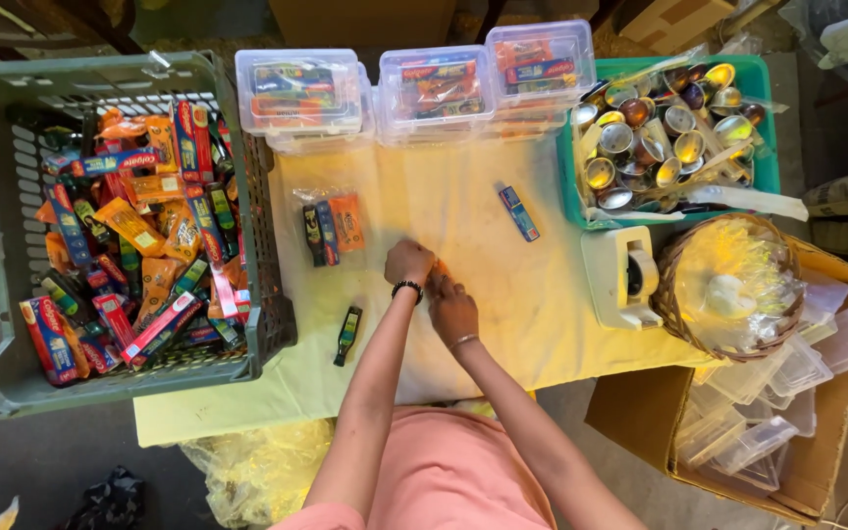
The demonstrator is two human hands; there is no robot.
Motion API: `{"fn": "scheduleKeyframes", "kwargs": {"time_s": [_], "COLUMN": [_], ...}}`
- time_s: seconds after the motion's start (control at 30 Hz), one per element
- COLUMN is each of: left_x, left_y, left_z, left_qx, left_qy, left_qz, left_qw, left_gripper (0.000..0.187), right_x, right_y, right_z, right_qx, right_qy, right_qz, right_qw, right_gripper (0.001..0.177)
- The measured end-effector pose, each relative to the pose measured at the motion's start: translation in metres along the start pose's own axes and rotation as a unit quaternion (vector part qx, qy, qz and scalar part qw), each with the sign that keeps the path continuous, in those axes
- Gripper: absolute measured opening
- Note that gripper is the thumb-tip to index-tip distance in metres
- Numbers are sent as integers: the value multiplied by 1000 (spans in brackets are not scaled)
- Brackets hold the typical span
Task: The person handles various small retail items including toothpaste boxes and lighters, moving them between bins, containers, and the table surface.
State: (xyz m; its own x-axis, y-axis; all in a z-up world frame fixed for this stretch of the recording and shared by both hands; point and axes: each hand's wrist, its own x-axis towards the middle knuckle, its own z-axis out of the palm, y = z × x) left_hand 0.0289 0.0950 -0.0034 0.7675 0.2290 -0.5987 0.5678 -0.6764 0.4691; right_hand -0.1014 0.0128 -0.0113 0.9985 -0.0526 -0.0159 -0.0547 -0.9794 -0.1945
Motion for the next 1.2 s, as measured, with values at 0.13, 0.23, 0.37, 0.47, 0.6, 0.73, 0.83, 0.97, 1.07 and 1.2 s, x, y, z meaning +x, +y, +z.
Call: {"fn": "scheduleKeyframes", "kwargs": {"time_s": [0.13, 0.23, 0.37, 0.47, 0.6, 0.73, 0.83, 0.97, 1.07, 1.2], "left_x": [-10, -18, -33, -21, -19, 33, 18, -16, -39, -63], "left_y": [1, -8, 2, -11, 5, -50, -31, 6, 35, 72], "left_z": [2, 13, 6, 17, 22, 79, 63, 12, -22, -33], "left_qx": [34, 81, 112, 130, 145, 208, 202, 115, 10, 4], "left_qy": [-1, 13, 13, -26, -93, 5, -20, -125, -11, 55], "left_qz": [30, 94, 132, 108, 107, 131, 161, 180, 302, 410], "left_qw": [999, 992, 985, 985, 979, 969, 966, 969, 953, 910], "left_gripper": [9, 9, 28, 29, 28, 31, 27, 21, 12, 3], "right_x": [-12, -31, -60, -60, -61, -58, -57, -61, -60, -62], "right_y": [-5, 0, 7, -1, 5, -12, -8, 0, -3, 2], "right_z": [-33, -35, -32, -42, -41, -47, -51, -35, -36, -30], "right_qx": [75, 135, 136, 146, 133, 176, 169, 168, 166, 165], "right_qy": [3, -33, 28, 98, 54, 102, 108, 79, 79, 107], "right_qz": [-58, -51, -96, -109, -81, -103, -97, -89, -79, -87], "right_qw": [995, 989, 986, 978, 986, 974, 975, 978, 980, 977], "right_gripper": [36, 35, 40, 37, 45, 41, 41, 46, 44, 31]}}
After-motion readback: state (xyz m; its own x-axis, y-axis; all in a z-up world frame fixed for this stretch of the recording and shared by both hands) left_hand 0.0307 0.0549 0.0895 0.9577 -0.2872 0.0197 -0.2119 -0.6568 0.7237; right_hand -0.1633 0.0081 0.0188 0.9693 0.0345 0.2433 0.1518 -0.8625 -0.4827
